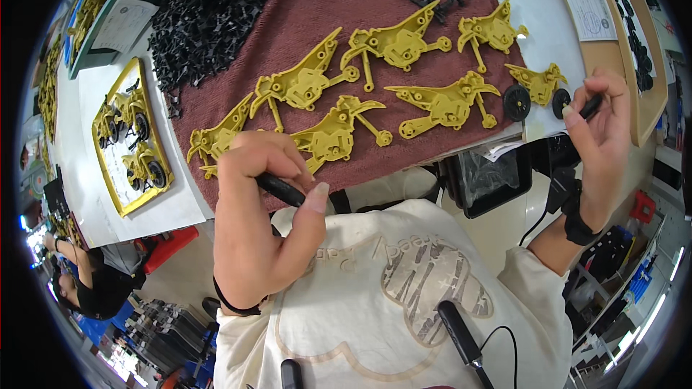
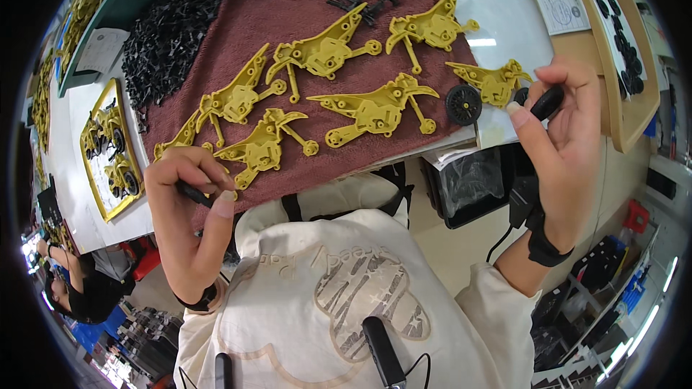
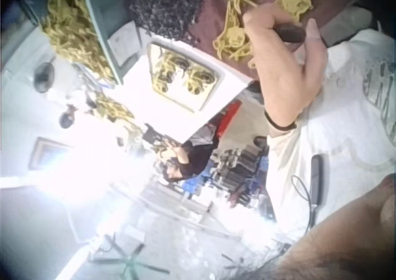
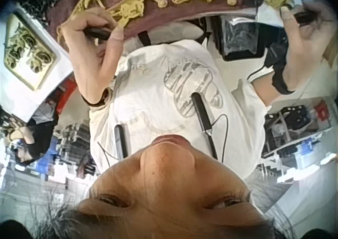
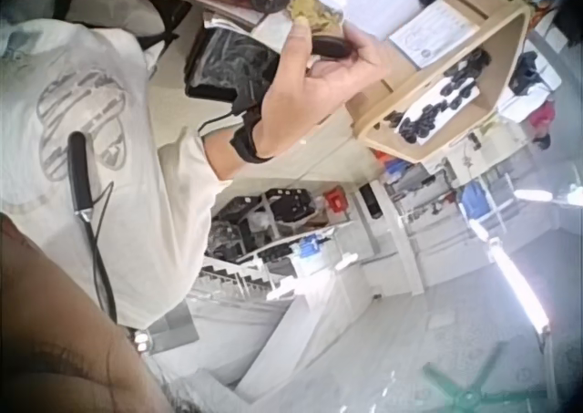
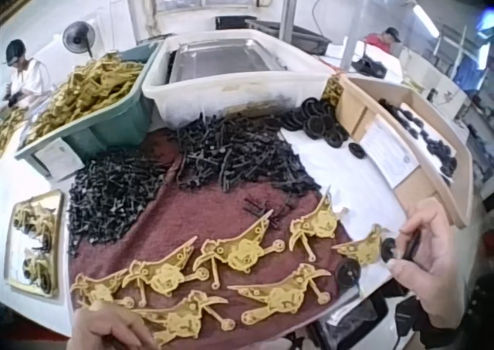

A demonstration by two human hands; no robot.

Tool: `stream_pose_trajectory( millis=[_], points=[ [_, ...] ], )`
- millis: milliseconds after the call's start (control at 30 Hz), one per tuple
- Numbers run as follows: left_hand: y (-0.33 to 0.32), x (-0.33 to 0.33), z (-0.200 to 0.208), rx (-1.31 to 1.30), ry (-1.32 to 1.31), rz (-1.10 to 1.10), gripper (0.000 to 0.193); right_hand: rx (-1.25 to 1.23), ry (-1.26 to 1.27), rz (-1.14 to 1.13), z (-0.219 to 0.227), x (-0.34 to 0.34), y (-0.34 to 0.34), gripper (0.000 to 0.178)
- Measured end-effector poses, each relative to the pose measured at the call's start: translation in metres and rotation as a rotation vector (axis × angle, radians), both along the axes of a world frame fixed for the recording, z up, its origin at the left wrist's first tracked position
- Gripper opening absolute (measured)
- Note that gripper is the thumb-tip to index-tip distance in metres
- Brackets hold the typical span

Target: Assembling plastic toy motorcycle components by attaching wheels and joining body pieces.

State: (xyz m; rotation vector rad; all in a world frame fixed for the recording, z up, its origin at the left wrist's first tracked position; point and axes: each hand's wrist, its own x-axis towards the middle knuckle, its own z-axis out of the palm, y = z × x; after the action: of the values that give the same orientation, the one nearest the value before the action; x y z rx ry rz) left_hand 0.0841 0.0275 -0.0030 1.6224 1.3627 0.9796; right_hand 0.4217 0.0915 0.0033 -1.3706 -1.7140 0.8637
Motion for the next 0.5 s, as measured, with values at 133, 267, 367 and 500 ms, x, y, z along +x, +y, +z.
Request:
stream_pose_trajectory(
  millis=[133, 267, 367, 500],
  points=[
    [0.012, 0.007, -0.001, 0.077, 0.082, -0.173, 0.038, 0.047, -0.113, 0.008, -0.008, -0.004, -0.014, 0.038],
    [0.015, 0.020, -0.007, 0.051, 0.149, -0.234, 0.037, 0.064, -0.245, 0.077, -0.015, -0.012, -0.024, 0.046],
    [0.015, 0.027, -0.011, 0.007, 0.144, -0.210, 0.036, 0.104, -0.246, 0.103, -0.028, -0.022, -0.027, 0.048],
    [0.017, 0.028, -0.023, 0.039, 0.086, -0.233, 0.045, 0.159, 0.186, -0.059, -0.050, -0.033, -0.033, 0.061]
  ],
)
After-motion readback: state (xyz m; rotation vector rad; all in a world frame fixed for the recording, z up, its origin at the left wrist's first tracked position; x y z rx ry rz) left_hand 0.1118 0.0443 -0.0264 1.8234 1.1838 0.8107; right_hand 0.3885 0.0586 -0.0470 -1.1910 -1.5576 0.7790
